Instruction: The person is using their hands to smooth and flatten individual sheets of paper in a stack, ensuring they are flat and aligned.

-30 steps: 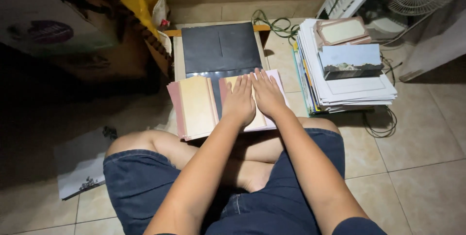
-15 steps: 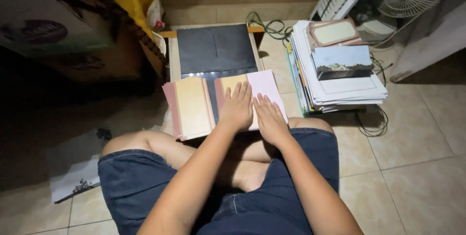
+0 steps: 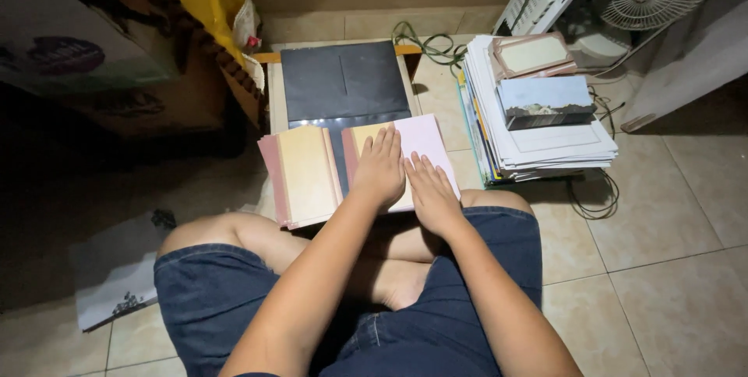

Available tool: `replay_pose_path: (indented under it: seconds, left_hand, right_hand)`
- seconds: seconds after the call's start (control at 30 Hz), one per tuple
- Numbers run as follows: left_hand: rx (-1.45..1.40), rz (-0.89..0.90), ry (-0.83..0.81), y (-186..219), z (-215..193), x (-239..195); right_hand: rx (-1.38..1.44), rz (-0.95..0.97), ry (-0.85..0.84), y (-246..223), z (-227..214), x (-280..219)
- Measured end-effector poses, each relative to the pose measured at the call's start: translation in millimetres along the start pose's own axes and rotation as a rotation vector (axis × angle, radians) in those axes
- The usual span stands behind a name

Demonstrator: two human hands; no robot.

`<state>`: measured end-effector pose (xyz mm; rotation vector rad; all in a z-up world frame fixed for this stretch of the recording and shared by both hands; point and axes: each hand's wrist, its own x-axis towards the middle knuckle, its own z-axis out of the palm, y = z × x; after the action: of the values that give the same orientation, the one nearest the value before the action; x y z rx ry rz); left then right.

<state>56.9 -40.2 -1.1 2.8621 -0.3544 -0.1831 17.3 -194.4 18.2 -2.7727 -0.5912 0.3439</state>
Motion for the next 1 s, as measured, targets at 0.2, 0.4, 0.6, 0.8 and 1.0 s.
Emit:
replay_pose_path:
  seconds: [0.2,0.4,0.6,0.8,1.0]
  left_hand:
    - [0.007,0.007,-0.021,-1.8,-5.2,2.3]
    - [-0.038,-0.053,0.042,-3.0,8.2,20.9]
    - [-0.033,0.012,0.023,-1.0,19.7,-10.6]
    - [-0.107,-0.104,0.092,-1.1,19.5,-12.2]
    - [-0.081,-0.069,0.073,-1.8,18.8,-12.9]
  right_hand:
    - [0.015,-0.009,0.009,0.9,0.6,-0.3]
    - [0.022,0.004,-0.005,-2.2,-3.1,-1.0]
    - [-0.009,0.030,0.019,2.8,10.8,7.3]
    - [0.063,-0.084,0.068,13.1,18.4,-7.6]
    - [0.092,-0.130,0.009,42.1,22.2,50.5]
